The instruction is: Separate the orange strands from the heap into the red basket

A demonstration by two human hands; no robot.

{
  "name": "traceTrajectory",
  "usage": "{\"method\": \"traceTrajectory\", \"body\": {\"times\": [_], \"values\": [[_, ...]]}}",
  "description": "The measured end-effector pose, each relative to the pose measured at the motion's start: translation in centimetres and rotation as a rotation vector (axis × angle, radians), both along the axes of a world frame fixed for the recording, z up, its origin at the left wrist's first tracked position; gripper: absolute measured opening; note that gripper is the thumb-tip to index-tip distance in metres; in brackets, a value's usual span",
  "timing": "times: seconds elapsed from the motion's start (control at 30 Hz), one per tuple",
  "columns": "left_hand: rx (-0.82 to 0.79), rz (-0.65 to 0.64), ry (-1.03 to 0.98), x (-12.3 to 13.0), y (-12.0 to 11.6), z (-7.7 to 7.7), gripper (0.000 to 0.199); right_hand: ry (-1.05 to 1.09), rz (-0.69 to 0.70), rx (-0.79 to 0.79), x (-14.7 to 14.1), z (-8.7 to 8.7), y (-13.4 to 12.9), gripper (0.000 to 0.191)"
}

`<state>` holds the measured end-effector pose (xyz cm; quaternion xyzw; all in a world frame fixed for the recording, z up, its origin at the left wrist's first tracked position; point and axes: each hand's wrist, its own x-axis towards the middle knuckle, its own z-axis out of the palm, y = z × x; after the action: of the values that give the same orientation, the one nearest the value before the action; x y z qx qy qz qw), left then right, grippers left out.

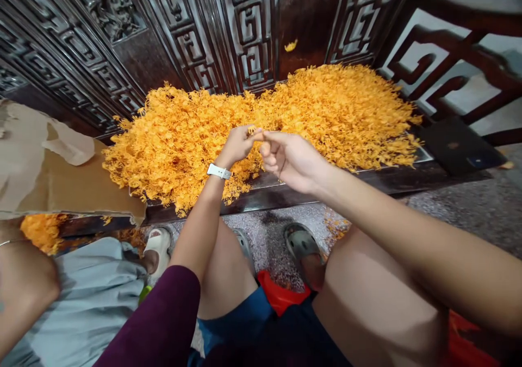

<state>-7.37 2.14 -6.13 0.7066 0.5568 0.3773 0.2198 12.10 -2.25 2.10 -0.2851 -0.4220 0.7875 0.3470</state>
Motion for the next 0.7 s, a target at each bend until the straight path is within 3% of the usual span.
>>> {"method": "traceTrajectory", "body": {"times": [0.07, 0.17, 0.27, 0.33, 0.47, 0.7], "values": [[0.017, -0.033, 0.068, 0.6, -0.4, 0.2, 0.031, -0.193, -0.013, 0.270, 0.2, -1.0, 0.9, 0.010], [-0.039, -0.130, 0.118, 1.7, -0.8, 0.2, 0.024, -0.548, -0.028, 0.798, 1.0, -2.3, 2.7, 0.030], [-0.072, -0.151, 0.122, 2.5, -1.1, 0.2, 0.030, -0.775, -0.011, 1.068, 1.6, -3.1, 4.0, 0.015], [-0.053, -0.159, 0.040, 2.6, -1.2, 0.4, 0.031, -0.807, 0.043, 1.143, 1.6, -3.1, 3.9, 0.004], [-0.017, -0.273, -0.189, 1.9, -1.7, 1.1, 0.028, -0.672, 0.160, 1.235, 1.6, -2.0, 2.5, 0.009], [0.060, -0.249, -0.094, 2.1, -2.7, 1.0, 0.034, -0.494, 0.205, 1.113, 2.4, -1.3, 2.5, 0.022]]}}
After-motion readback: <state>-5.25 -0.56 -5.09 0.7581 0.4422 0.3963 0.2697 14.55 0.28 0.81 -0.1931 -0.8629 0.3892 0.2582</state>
